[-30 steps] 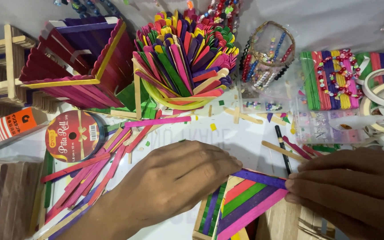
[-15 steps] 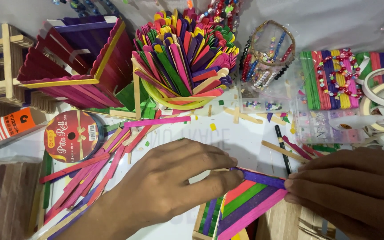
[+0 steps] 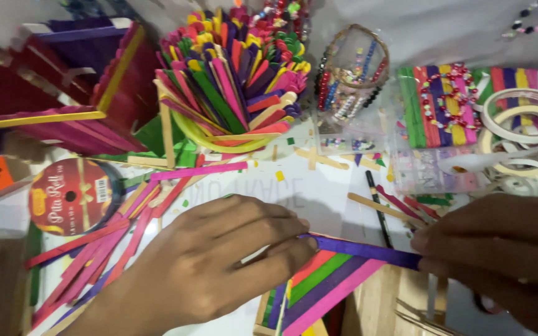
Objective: Decorating the roof of a miniature house by gluing colorful popsicle sticks in a pattern.
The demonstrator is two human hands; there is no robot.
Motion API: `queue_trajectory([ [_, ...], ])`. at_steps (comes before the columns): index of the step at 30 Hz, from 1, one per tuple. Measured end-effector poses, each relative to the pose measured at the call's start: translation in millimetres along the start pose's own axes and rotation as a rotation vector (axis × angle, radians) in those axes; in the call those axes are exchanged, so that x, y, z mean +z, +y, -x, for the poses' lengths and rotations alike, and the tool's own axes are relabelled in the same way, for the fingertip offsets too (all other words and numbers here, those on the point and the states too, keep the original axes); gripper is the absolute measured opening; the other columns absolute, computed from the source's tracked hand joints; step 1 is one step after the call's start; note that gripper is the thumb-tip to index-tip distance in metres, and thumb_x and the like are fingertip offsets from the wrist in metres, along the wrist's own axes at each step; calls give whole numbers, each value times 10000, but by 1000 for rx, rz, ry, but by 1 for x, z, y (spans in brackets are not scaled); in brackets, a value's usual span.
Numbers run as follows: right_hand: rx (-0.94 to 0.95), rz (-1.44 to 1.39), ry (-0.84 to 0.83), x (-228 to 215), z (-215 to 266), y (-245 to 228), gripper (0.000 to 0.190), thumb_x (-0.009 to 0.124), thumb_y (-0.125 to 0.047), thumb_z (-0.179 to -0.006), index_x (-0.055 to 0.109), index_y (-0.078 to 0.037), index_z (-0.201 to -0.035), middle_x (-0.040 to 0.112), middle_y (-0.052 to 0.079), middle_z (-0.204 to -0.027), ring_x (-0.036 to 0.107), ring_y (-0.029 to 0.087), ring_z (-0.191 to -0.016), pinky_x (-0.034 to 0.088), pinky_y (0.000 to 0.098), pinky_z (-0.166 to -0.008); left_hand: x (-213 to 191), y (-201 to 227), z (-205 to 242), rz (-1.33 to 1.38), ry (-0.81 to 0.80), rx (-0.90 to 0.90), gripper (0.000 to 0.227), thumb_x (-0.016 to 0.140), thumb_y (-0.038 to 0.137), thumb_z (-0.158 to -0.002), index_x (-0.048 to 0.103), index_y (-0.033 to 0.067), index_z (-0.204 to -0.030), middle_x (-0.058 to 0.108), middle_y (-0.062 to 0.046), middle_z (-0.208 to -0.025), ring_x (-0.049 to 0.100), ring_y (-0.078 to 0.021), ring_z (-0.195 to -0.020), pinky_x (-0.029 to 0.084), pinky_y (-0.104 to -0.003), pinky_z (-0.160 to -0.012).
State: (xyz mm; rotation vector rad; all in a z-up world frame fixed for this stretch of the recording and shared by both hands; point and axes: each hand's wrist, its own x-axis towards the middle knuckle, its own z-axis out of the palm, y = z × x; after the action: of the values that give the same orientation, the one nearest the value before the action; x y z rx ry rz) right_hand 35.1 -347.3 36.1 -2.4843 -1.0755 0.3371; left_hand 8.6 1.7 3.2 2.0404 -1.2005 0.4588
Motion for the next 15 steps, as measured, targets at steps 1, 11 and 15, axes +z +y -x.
queue_trajectory([
  [1,11,5,-2,-4,-1,0,356,636,-242,-863,800,-279,-1177,819,-132,-1151,855,-10,-907,684,113,-762,1,0,0,10,5,6,142,549,29,-1067,682,-23,-1062,663,-167,-1024,682,-308,-940,571,-402,-820],
  [11,-118,47,35,-1,-3,-1,227,690,-251,-855,797,-210,-1050,807,-54,-1099,808,139,-838,647,280,-715,-2,-1,-5,15,-69,-6,135,552,25,-1048,671,-30,-1084,658,-177,-1023,686,-314,-964,560,-418,-820],
  [15,-162,37,49,0,-5,-1,216,694,-238,-856,797,-194,-1040,804,-42,-1084,799,133,-865,650,286,-771,-2,0,-6,-1,-80,-8,149,539,33,-1050,670,-29,-1083,657,-176,-1021,683,-309,-957,554,-414,-813],
])
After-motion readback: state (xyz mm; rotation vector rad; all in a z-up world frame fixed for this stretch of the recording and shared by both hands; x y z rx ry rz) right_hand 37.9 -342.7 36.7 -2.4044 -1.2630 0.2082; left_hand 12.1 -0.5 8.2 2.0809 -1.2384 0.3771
